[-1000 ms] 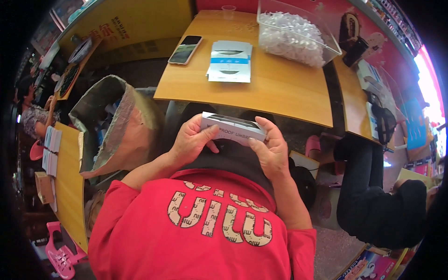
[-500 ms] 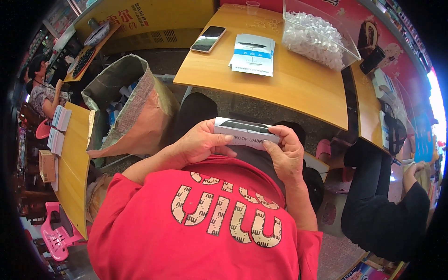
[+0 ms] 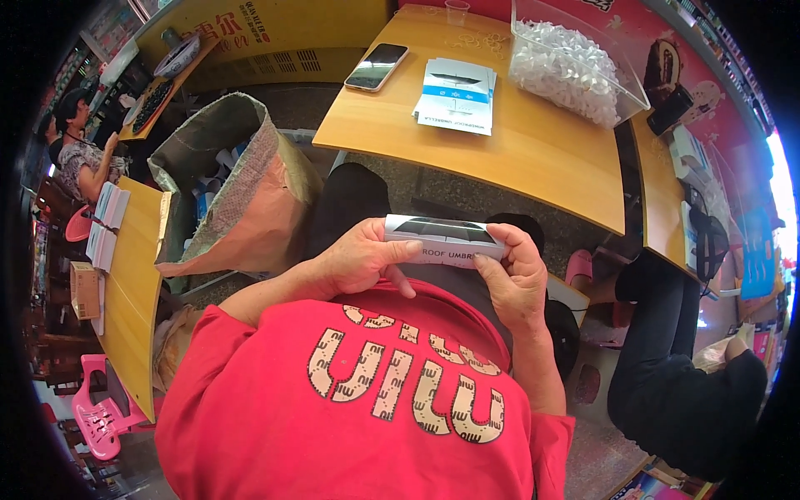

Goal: The person picks up a paper sleeve from a stack, peels off an adhesive backing, and folds the sleeve around a small umbrella. After securing the sleeve, they place the packaged item into a large bag and repeat the process.

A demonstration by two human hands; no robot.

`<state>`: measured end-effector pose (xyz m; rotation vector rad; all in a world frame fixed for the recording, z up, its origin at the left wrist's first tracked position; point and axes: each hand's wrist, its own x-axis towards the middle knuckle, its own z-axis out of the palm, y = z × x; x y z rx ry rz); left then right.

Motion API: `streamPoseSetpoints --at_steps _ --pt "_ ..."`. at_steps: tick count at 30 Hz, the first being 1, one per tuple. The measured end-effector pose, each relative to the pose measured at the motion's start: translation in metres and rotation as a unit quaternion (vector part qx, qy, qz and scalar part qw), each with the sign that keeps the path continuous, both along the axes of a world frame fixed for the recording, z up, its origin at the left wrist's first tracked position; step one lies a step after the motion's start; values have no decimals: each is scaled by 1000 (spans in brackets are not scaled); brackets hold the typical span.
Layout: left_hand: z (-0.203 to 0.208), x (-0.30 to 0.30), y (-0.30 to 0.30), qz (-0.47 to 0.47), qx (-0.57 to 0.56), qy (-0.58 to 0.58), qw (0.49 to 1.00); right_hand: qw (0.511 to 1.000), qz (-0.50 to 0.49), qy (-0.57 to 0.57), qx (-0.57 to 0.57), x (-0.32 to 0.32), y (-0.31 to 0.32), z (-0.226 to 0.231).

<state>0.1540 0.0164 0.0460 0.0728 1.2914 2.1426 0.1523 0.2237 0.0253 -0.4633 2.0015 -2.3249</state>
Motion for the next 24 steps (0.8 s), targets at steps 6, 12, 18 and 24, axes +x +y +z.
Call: streamPoseSetpoints --at_steps 6,12,18,24 --pt "-8 0 4 28 25 -13 999 1000 -6 -9 7 2 0 0" --pt "-11 0 1 45 19 0 999 999 19 -46 -12 3 -1 2" --pt "-11 -18 -23 12 2 -1 1000 963 42 164 209 -14 26 29" --pt "-9 -24 -29 -35 10 -1 999 927 131 208 284 -18 22 52"
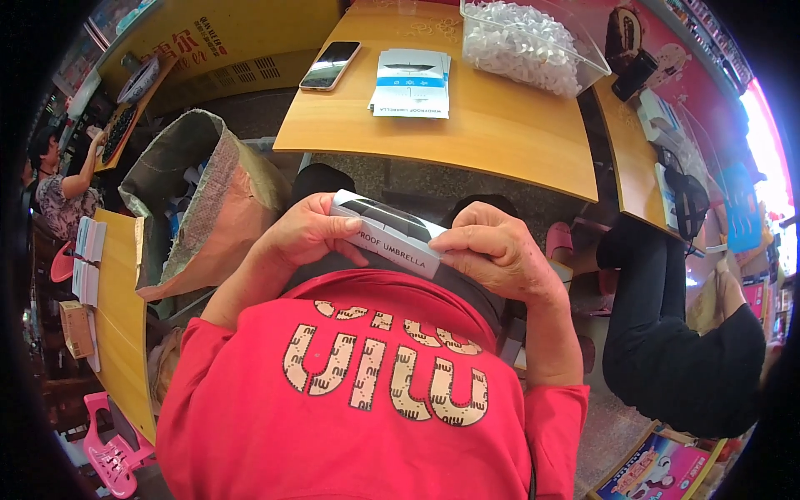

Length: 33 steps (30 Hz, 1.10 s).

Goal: The person picks up a paper sleeve from a stack, peels off an adhesive backing, and folds the sleeve around a small umbrella. After securing the sleeve, they place the packaged item into a large bag and repeat the process.

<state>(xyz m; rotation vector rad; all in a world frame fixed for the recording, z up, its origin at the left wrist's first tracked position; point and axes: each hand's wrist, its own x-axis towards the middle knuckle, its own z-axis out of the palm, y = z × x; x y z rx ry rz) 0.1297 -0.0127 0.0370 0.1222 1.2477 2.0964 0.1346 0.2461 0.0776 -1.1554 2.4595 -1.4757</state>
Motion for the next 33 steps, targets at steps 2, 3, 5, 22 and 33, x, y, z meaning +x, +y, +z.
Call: streamPoseSetpoints --at_steps 2,3,5,22,33 --pt "0 -3 0 -5 4 1 1000 999 27 -24 11 1 0 4" --pt "1 -4 0 -8 8 2 1000 999 26 -25 10 1 -1 6" --pt "2 -4 0 -17 11 1 1000 998 55 -16 21 0 -1 9" --pt "9 -9 -3 -63 22 9 998 987 76 127 62 -3 -21 23" --pt "9 -17 -8 -50 12 30 998 987 110 62 96 -19 -18 33"
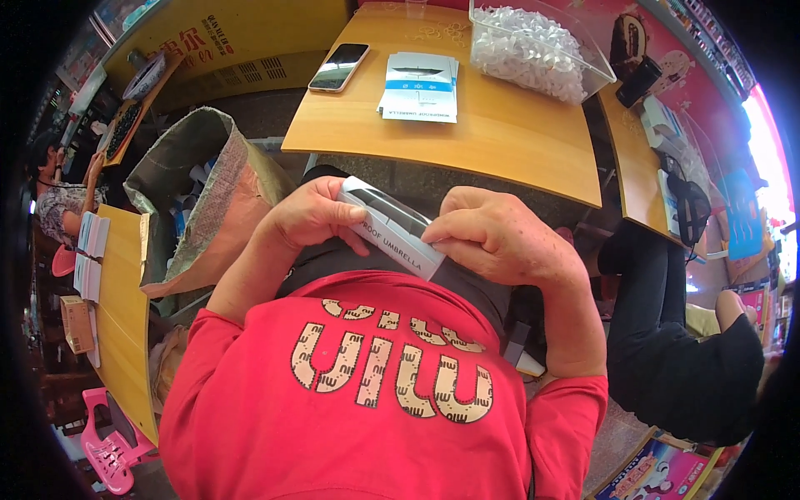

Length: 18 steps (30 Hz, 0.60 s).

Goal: The person picks up a paper sleeve from a stack, peels off an adhesive backing, and folds the sleeve around a small umbrella. After securing the sleeve, they place the packaged item into a large bag and repeat the process.

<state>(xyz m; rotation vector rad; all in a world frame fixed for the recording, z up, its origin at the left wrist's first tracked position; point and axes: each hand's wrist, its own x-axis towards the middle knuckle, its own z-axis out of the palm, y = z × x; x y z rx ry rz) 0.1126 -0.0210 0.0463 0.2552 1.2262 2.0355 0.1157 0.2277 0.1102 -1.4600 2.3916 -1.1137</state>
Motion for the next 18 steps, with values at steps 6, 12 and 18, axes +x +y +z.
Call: streamPoseSetpoints --at_steps 6,12,18 --pt "-1 -1 0 15 -16 14 1000 999 17 -15 29 5 2 0" --pt "2 -3 0 6 -23 23 999 998 34 -22 42 6 -2 1" --pt "4 -1 3 -24 -26 20 999 998 22 29 54 14 -10 -1"
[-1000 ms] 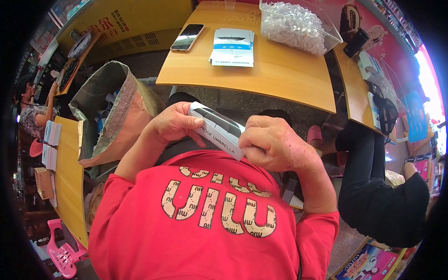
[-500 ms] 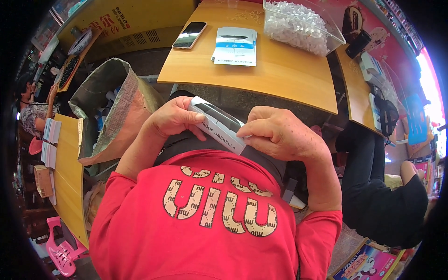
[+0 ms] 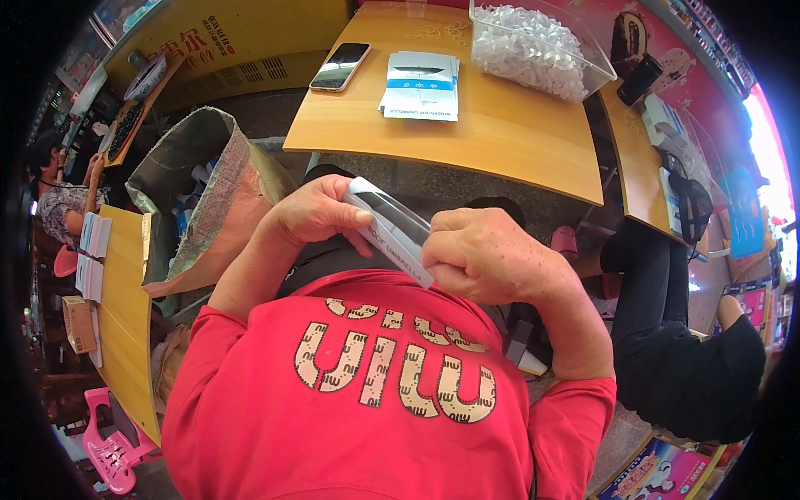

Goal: The person picks up a paper sleeve from a stack, peels off an adhesive backing, and folds the sleeve around a small umbrella. After securing the sleeve, they place the packaged item into a large bag and repeat the process.

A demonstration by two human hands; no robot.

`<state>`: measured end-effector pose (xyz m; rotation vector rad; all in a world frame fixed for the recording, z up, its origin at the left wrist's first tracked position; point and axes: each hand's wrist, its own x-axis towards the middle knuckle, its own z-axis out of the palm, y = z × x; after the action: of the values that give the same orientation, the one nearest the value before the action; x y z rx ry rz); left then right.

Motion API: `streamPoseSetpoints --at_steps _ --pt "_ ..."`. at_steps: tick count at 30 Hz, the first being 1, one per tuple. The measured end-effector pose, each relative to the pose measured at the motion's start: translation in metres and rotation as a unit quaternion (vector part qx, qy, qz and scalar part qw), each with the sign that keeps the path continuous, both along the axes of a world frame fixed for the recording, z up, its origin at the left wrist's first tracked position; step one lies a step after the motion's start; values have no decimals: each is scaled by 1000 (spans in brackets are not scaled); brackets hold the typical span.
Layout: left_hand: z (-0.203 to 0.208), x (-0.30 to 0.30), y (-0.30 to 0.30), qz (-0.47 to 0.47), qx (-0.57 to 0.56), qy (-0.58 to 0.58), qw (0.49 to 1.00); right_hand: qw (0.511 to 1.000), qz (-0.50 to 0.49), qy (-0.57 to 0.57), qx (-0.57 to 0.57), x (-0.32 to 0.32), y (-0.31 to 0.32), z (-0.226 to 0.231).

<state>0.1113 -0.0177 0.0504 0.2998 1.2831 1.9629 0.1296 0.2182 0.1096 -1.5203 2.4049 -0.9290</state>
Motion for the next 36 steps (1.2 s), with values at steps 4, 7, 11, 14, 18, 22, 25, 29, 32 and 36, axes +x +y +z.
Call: streamPoseSetpoints --at_steps 4,7,11,14,18,22,25,29,32,36 --pt "1 3 10 -41 -5 -5 999 999 -7 36 -8 -2 -10 -2" --pt "5 5 15 -58 9 -15 998 996 -38 53 -54 -13 -14 -2" --pt "2 4 14 -47 6 -1 999 991 -101 52 -69 -20 -16 2" --pt "3 4 5 28 -8 39 999 996 -57 16 -68 -14 -3 11" --pt "7 1 -7 62 -8 60 996 996 -71 -44 -10 -6 8 11" --pt "11 0 -7 53 -19 73 996 997 -65 -50 -2 -6 9 11" --pt "13 -1 -8 48 -16 82 995 997 -46 -67 4 -7 8 12" --pt "13 -3 -9 47 -21 93 994 997 -26 -74 6 -6 6 11" --pt "11 -4 -9 30 -10 105 994 999 1 -38 -6 -7 5 7" --pt "9 -5 -7 20 4 91 996 999 34 12 -3 -5 2 5"
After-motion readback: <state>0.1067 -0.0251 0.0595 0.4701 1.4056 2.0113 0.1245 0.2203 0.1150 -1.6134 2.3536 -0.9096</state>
